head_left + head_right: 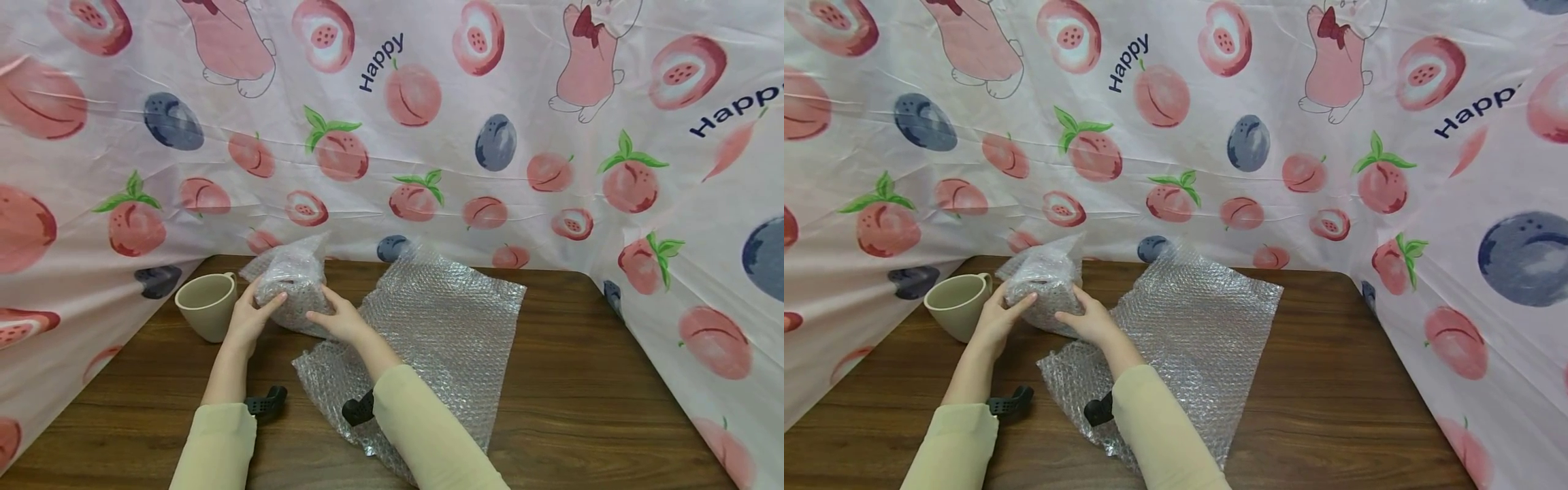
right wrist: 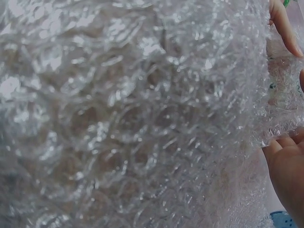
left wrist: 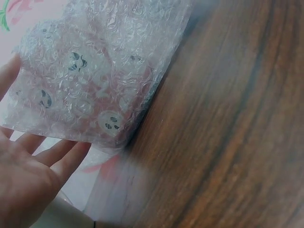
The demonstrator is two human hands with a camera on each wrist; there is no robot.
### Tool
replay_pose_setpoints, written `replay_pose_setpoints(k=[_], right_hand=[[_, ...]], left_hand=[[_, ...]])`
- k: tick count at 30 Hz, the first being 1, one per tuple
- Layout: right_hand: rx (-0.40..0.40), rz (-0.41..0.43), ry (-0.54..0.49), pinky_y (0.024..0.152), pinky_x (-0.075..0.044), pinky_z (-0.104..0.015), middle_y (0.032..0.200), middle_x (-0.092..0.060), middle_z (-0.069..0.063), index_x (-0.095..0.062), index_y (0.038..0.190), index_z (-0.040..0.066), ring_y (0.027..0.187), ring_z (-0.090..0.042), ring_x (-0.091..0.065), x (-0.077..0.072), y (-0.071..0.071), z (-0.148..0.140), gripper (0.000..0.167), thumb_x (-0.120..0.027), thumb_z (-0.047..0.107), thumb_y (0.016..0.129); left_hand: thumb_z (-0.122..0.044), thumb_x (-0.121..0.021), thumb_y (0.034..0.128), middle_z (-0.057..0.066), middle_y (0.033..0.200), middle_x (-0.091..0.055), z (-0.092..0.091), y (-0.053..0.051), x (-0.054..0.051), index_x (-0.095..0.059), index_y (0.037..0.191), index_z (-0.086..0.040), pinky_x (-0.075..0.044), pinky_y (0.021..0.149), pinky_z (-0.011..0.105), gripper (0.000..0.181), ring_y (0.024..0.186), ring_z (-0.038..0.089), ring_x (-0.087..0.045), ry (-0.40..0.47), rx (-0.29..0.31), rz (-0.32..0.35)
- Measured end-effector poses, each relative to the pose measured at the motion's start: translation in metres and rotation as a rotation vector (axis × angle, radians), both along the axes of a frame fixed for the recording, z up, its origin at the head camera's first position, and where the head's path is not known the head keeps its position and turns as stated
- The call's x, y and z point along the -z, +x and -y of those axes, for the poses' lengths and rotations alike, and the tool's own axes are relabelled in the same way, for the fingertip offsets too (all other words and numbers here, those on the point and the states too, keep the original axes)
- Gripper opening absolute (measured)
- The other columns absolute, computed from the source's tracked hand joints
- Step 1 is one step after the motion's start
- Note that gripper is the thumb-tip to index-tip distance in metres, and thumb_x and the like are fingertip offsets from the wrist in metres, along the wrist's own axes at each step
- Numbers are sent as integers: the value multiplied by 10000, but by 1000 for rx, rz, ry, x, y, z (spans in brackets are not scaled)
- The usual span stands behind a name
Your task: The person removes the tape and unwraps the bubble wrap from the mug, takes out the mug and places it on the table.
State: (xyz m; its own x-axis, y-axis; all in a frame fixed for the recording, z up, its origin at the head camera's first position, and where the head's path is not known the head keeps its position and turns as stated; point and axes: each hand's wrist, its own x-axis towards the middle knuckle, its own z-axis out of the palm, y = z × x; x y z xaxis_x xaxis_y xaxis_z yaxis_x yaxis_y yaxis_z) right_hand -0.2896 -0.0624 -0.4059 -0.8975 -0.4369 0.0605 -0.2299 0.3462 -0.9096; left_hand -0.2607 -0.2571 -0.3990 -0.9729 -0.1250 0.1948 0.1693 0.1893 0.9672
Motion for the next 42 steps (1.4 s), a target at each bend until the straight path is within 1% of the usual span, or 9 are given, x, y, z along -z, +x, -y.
replay_pose_setpoints(k=[6, 11, 17, 24, 30, 35, 37, 39, 42], right_hand=[[-7, 14, -10, 1053, -346, -420, 1529, -305, -52, -274, 1526, 192, 1355, -304, -338, -2, 3, 1, 669, -605, 311, 957], [-9, 5, -8, 1048, -354, -414, 1526, -311, -54, -277, 1525, 192, 1349, -302, -349, -1, 3, 1, 666, -604, 311, 957], [-15, 9, -62, 1061, -335, -398, 1531, -297, -63, -276, 1525, 167, 1361, -301, -327, -1, 4, 4, 694, -629, 298, 942], [-2, 14, -128, 1078, -308, -393, 1527, -306, -54, -295, 1519, 185, 1373, -278, -305, -6, 6, 5, 713, -669, 262, 918], [-10, -12, -136, 1075, -313, -390, 1529, -299, -38, -292, 1520, 188, 1372, -268, -306, -12, 9, 4, 758, -704, 275, 891], [-18, -36, -152, 1073, -316, -380, 1535, -284, -10, -285, 1523, 203, 1376, -236, -299, -19, 10, 2, 769, -711, 272, 886], [-22, -49, -171, 1064, -330, -367, 1528, -302, -10, -292, 1520, 204, 1365, -222, -321, -22, 11, 1, 760, -709, 258, 887], [-19, -63, -186, 1052, -345, -347, 1518, -323, -10, -303, 1517, 209, 1350, -206, -348, -25, 11, 1, 752, -711, 249, 886], [-8, -91, -206, 1025, -375, -318, 1498, -363, -15, -329, 1507, 209, 1318, -188, -396, -29, 12, 1, 737, -718, 234, 881]], left_hand=[[-282, -686, 904, 162, 1534, -247, 9, -15, 21, -202, 1538, -118, -222, 1101, 500, 814, 1379, 342, -247, 5, -38, -18], [-251, -684, 907, 149, 1526, -275, 8, -17, 22, -225, 1534, -122, -231, 1102, 475, 788, 1371, 311, -268, 19, -61, -30], [-243, -686, 905, 149, 1500, -327, 7, -17, 17, -271, 1521, -119, -265, 1086, 469, 753, 1342, 300, -316, 29, -86, -53], [-265, -688, 903, 149, 1500, -329, 5, -17, 11, -287, 1517, -138, -274, 1084, 461, 744, 1338, 295, -328, 56, -87, -75], [-262, -677, 911, 141, 1489, -333, 3, -11, 2, -291, 1517, -150, -286, 1073, 463, 727, 1325, 287, -336, 64, -85, -100], [-296, -674, 909, 113, 1501, -314, 0, -6, -7, -272, 1525, -200, -277, 1074, 491, 742, 1330, 288, -328, 63, -78, -111], [-300, -674, 908, 103, 1506, -310, 0, -5, -11, -265, 1527, -217, -276, 1076, 493, 747, 1330, 283, -332, 65, -78, -119], [-295, -677, 906, 98, 1501, -319, -1, -4, -14, -269, 1525, -230, -291, 1070, 471, 744, 1320, 269, -346, 68, -81, -129], [-277, -680, 905, 94, 1465, -358, -3, -2, -19, -291, 1517, -239, -359, 1019, 373, 726, 1274, 239, -393, 73, -92, -144]])
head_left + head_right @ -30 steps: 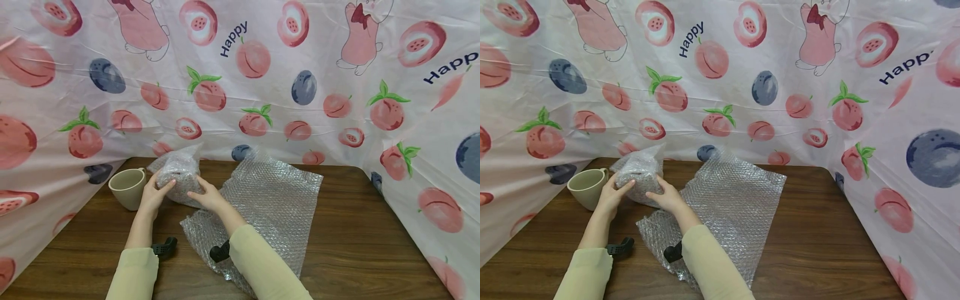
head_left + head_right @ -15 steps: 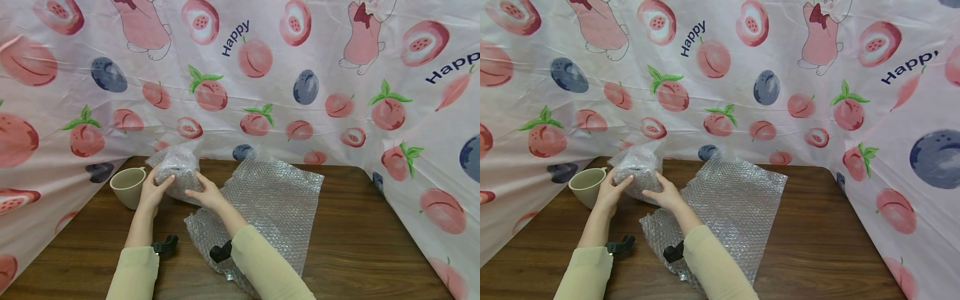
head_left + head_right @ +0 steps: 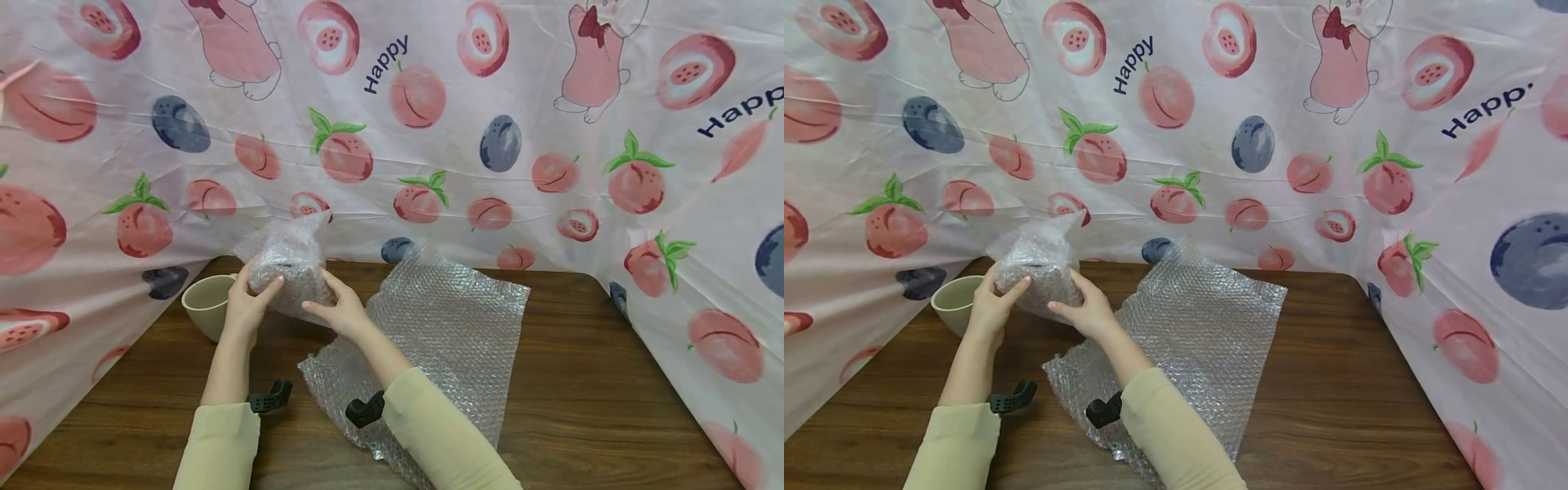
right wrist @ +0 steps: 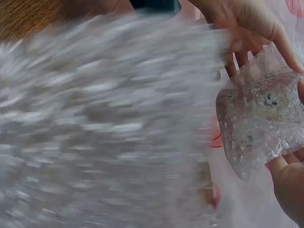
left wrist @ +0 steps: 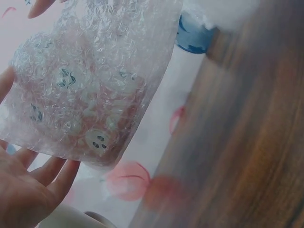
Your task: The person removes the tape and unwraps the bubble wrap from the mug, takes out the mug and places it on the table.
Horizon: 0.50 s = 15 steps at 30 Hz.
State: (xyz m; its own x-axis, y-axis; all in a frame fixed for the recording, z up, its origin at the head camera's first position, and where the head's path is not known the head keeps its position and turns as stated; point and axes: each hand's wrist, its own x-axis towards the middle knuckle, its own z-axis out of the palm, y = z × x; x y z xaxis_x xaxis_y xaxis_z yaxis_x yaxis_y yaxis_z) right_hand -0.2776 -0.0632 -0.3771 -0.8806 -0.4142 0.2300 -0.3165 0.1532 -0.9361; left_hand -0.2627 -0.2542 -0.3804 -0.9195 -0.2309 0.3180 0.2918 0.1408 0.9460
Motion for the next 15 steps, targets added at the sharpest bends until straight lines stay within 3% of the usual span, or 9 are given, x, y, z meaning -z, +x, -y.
replay_pose_setpoints(k=[6, 15], right_hand=[[32, -94, 5, 994, -403, -304, 1473, -402, -2, -368, 1491, 204, 1280, -176, -437, -7, 0, -1, 707, -721, 222, 879], [90, -169, 13, 1039, -365, -353, 1477, -387, -30, -392, 1476, 181, 1320, -220, -389, -12, 1, -8, 699, -735, 205, 867]], left_hand=[[-213, -693, 898, 90, 1399, -409, -5, 5, -10, -346, 1490, -211, -421, 881, 192, 687, 1205, 206, -447, 49, -13, -68], [-150, -701, 888, 67, 1339, -445, -17, 7, -20, -390, 1462, -191, -425, 865, 202, 655, 1170, 189, -464, 95, -6, -95]])
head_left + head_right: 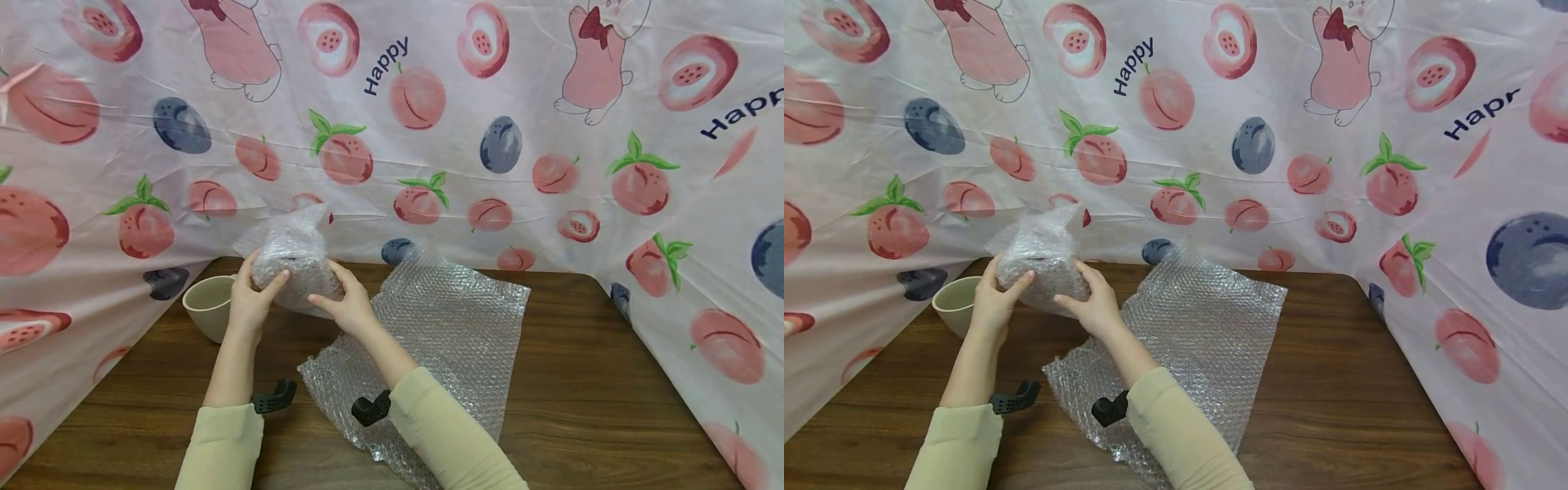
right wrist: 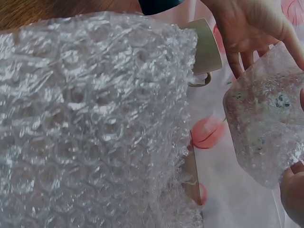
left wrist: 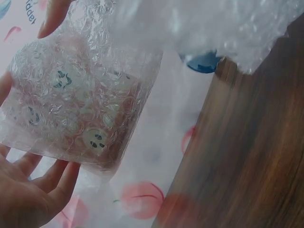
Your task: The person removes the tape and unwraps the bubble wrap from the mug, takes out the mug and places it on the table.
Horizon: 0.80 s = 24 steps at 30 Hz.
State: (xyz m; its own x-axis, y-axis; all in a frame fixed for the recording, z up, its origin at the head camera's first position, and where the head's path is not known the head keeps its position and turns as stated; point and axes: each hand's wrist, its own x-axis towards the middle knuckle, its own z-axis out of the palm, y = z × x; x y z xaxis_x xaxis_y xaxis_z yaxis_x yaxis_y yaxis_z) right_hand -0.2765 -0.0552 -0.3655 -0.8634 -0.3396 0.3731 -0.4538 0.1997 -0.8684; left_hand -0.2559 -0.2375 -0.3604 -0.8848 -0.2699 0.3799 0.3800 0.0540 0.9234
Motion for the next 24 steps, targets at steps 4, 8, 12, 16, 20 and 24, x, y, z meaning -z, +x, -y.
replay_pose_setpoints(k=[4, 8, 12, 16, 20, 24], right_hand=[[14, -49, -18, 1015, -392, -350, 1429, -434, -51, -411, 1458, 158, 1276, -225, -437, 0, 0, -4, 694, -748, 182, 852], [35, -95, -17, 993, -407, -328, 1370, -476, -48, -431, 1437, 158, 1233, -208, -470, -1, -1, -7, 688, -762, 170, 834], [52, -107, -14, 1014, -389, -339, 1390, -467, -48, -440, 1425, 148, 1254, -218, -454, -3, 0, -11, 684, -770, 163, 826], [62, -117, -26, 982, -419, -338, 1385, -478, -63, -452, 1406, 115, 1224, -223, -483, -5, 2, -14, 669, -775, 142, 821], [57, -126, -54, 918, -470, -324, 1335, -512, -85, -465, 1384, 90, 1165, -234, -527, -7, 4, -17, 657, -782, 102, 808], [83, -128, -35, 986, -421, -344, 1358, -496, -81, -457, 1385, 104, 1219, -250, -483, -7, 5, -23, 656, -780, 126, 815]], left_hand=[[-153, -700, 890, 72, 1335, -447, -6, 2, -3, -401, 1450, -181, -425, 873, 213, 636, 1173, 196, -462, 3, 5, -13], [-142, -700, 888, 71, 1334, -448, -10, 3, -4, -398, 1449, -168, -415, 890, 227, 637, 1176, 191, -456, 7, 4, -18], [-108, -702, 880, 69, 1312, -461, -15, 4, -6, -405, 1440, -148, -419, 881, 233, 635, 1158, 186, -463, 9, 6, -40], [-88, -705, 872, 71, 1290, -470, -20, 6, -7, -420, 1427, -137, -428, 862, 230, 626, 1134, 186, -476, 11, 1, -63], [-75, -697, 875, 70, 1284, -469, -24, 9, -8, -420, 1424, -127, -435, 854, 221, 616, 1124, 185, -481, 19, -2, -80], [-85, -696, 880, 68, 1301, -461, -29, 11, -7, -406, 1432, -126, -451, 844, 223, 625, 1128, 191, -487, 0, 7, -94]])
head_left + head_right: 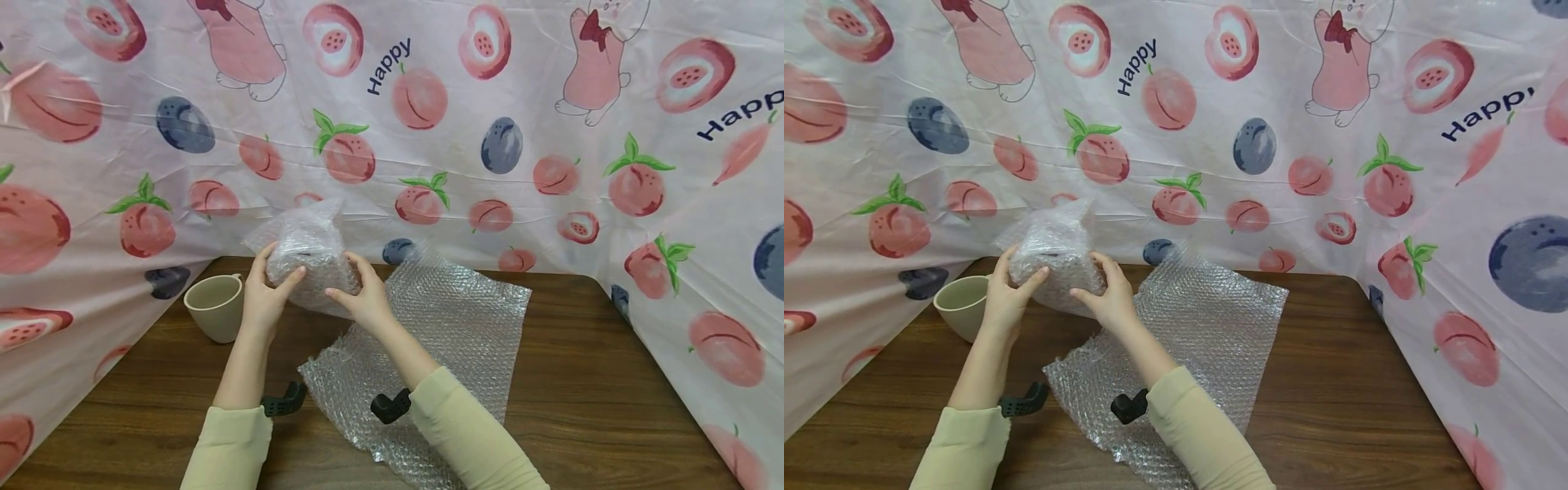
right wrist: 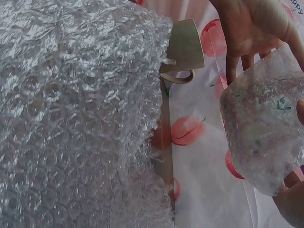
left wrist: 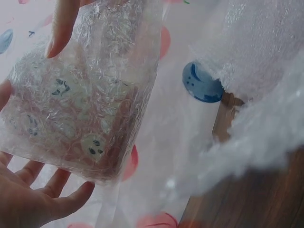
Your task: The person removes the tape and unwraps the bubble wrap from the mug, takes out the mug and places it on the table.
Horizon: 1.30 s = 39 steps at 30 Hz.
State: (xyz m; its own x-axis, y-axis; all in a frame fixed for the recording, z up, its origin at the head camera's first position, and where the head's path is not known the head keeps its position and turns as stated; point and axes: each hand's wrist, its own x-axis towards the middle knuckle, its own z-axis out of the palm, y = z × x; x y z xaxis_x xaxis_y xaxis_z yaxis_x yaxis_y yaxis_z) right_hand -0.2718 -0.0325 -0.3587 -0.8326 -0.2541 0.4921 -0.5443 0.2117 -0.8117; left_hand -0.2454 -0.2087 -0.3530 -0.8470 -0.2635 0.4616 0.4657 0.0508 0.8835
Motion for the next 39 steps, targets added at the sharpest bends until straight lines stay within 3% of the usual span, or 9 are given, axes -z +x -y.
replay_pose_setpoints(k=[5, 10, 14, 21, 27, 32, 34, 39], right_hand=[[4, 20, -7, 1057, -341, -345, 1383, -464, -79, -450, 1372, 110, 1283, -266, -420, -1, -2, -9, 647, -779, 122, 815], [3, 3, -40, 1042, -362, -377, 1319, -491, -110, -465, 1328, 103, 1249, -273, -445, -2, -3, -18, 618, -786, 86, 800], [4, -12, -54, 993, -411, -397, 1271, -522, -118, -469, 1307, 98, 1182, -270, -498, -3, -2, -26, 614, -793, 64, 787], [29, -44, -44, 1023, -374, -418, 1185, -549, -101, -482, 1266, 107, 1120, -250, -504, -2, 0, -42, 592, -806, 68, 772], [47, -22, -47, 875, -470, -417, 1104, -552, -84, -493, 1230, 152, 985, -232, -541, -1, 0, -56, 583, -822, 83, 754], [82, 4, -25, 788, -508, -395, 1116, -553, -67, -500, 1219, 179, 990, -229, -567, -1, 1, -70, 579, -831, 110, 749], [83, 17, -31, 788, -514, -389, 1122, -550, -65, -502, 1219, 181, 1006, -233, -568, 0, 2, -76, 581, -831, 102, 747], [96, 22, -50, 732, -539, -382, 1119, -557, -77, -519, 1216, 184, 982, -259, -588, 4, 4, -90, 587, -833, 72, 733]], left_hand=[[-148, -707, 883, 76, 1352, -432, -6, 0, 0, -380, 1446, -136, -456, 851, 241, 651, 1162, 207, -475, -58, 17, 13], [-186, -712, 883, 64, 1358, -428, -13, 0, 0, -386, 1440, -145, -464, 851, 245, 646, 1168, 207, -471, -89, 36, 10], [-143, -715, 878, 69, 1312, -464, -20, 0, 0, -411, 1417, -128, -485, 826, 239, 619, 1133, 207, -497, -68, 65, -16], [-77, -708, 872, 73, 1290, -476, -34, -1, 1, -399, 1414, -96, -487, 832, 242, 624, 1113, 195, -514, -58, 111, -39], [-73, -717, 864, 78, 1305, -465, -47, -2, 1, -372, 1432, -88, -480, 849, 250, 665, 1106, 205, -511, -82, 130, -28], [-100, -729, 860, 75, 1345, -444, -57, -2, 2, -341, 1455, -109, -466, 902, 312, 710, 1140, 223, -495, -94, 174, 3], [-106, -733, 857, 81, 1378, -417, -62, -1, 0, -330, 1463, -106, -440, 944, 363, 727, 1183, 231, -461, -107, 189, 22], [-100, -716, 866, 168, 1430, -352, -76, 16, -11, -300, 1475, -58, -402, 971, 481, 739, 1236, 309, -391, -181, 200, 55]])
